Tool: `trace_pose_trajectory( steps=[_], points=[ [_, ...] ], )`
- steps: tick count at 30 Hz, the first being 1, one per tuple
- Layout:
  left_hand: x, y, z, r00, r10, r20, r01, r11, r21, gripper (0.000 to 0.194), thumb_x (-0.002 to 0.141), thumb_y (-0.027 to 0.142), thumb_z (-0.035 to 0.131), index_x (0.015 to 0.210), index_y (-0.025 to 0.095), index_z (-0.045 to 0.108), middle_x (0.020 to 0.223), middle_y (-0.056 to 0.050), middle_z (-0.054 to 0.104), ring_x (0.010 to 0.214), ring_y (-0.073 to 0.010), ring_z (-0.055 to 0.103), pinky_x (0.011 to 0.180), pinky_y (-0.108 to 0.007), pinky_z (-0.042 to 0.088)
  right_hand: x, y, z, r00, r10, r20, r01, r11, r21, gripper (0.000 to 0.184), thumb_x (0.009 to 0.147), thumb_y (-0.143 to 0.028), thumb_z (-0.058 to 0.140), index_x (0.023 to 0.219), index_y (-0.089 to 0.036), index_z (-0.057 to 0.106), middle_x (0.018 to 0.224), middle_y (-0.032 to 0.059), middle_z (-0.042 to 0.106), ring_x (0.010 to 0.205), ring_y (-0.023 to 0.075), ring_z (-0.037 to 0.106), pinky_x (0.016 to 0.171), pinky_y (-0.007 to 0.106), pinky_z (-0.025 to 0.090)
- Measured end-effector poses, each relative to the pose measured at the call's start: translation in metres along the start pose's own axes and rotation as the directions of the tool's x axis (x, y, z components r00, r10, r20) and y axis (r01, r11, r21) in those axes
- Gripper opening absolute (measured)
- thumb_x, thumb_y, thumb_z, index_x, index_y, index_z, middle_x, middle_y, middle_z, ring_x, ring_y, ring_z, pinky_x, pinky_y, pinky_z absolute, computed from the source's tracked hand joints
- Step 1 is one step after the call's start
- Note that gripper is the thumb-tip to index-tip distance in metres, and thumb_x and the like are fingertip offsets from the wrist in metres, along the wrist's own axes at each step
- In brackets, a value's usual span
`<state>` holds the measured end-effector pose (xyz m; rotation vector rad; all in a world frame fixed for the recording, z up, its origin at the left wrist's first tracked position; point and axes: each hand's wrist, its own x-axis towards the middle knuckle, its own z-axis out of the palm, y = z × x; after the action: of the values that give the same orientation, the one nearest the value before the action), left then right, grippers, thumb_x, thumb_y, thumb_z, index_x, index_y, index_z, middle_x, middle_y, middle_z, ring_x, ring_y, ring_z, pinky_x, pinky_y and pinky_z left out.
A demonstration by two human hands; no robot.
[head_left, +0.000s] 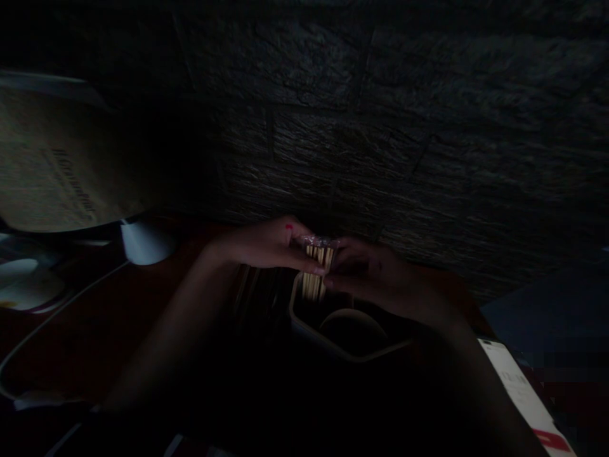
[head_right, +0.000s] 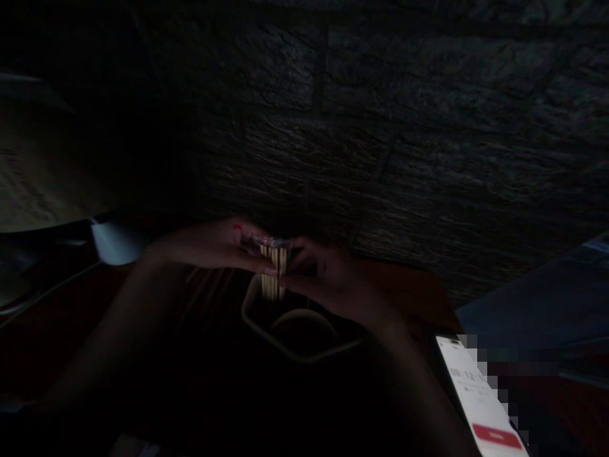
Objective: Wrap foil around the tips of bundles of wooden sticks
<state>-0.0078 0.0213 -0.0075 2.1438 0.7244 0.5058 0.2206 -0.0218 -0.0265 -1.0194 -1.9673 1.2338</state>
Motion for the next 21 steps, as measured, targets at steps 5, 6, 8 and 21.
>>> trace_pose_trajectory(
  steps=[5, 6, 8, 21],
  points=[
    [-0.006, 0.003, -0.003, 0.994, -0.080, 0.071, 0.084, 0.995, -0.051, 0.020, 0.080, 0.035, 0.070, 0.091, 0.019, 0.075, 0.077, 0.002, 0.071, 0.071, -0.0121, 0.062, 0.062, -0.020, 0.041, 0.000, -0.007, 0.004, 1.000, -0.015, -0.019, 0.016, 0.999, 0.048, 0.032, 0.080, -0.022, 0.073, 0.111, -0.023, 0.066, 0.099, 0.0031, 0.075, 0.092, 0.0177, 0.072, 0.080, 0.030, 0.056],
    [-0.006, 0.003, -0.003, 0.994, -0.088, 0.067, 0.091, 0.995, -0.051, 0.019, 0.081, 0.033, 0.069, 0.091, 0.019, 0.075, 0.079, 0.001, 0.072, 0.072, -0.0122, 0.063, 0.063, -0.020, 0.042, 0.001, -0.007, 0.005, 0.999, -0.030, -0.021, 0.030, 0.999, 0.036, 0.028, 0.081, -0.022, 0.073, 0.108, -0.023, 0.067, 0.101, 0.0030, 0.075, 0.093, 0.0177, 0.072, 0.081, 0.030, 0.055],
    [-0.005, 0.005, -0.002, 0.994, -0.094, 0.054, 0.096, 0.994, -0.046, 0.017, 0.084, 0.030, 0.066, 0.090, 0.016, 0.074, 0.082, 0.000, 0.073, 0.075, -0.0123, 0.063, 0.065, -0.020, 0.043, 0.002, -0.006, 0.007, 0.998, -0.054, -0.024, 0.054, 0.999, 0.000, 0.023, 0.082, -0.021, 0.071, 0.105, -0.023, 0.069, 0.101, 0.0022, 0.076, 0.093, 0.0173, 0.072, 0.081, 0.030, 0.055],
    [-0.004, 0.016, 0.001, 0.995, -0.095, -0.020, 0.094, 0.995, -0.035, 0.017, 0.084, 0.030, 0.067, 0.088, 0.015, 0.074, 0.087, -0.002, 0.075, 0.082, -0.0145, 0.066, 0.071, -0.021, 0.047, 0.001, -0.006, 0.005, 0.991, -0.087, -0.101, 0.076, 0.991, -0.110, 0.011, 0.081, -0.019, 0.072, 0.090, -0.023, 0.074, 0.092, -0.0002, 0.077, 0.083, 0.0162, 0.072, 0.075, 0.028, 0.053]
  ],
)
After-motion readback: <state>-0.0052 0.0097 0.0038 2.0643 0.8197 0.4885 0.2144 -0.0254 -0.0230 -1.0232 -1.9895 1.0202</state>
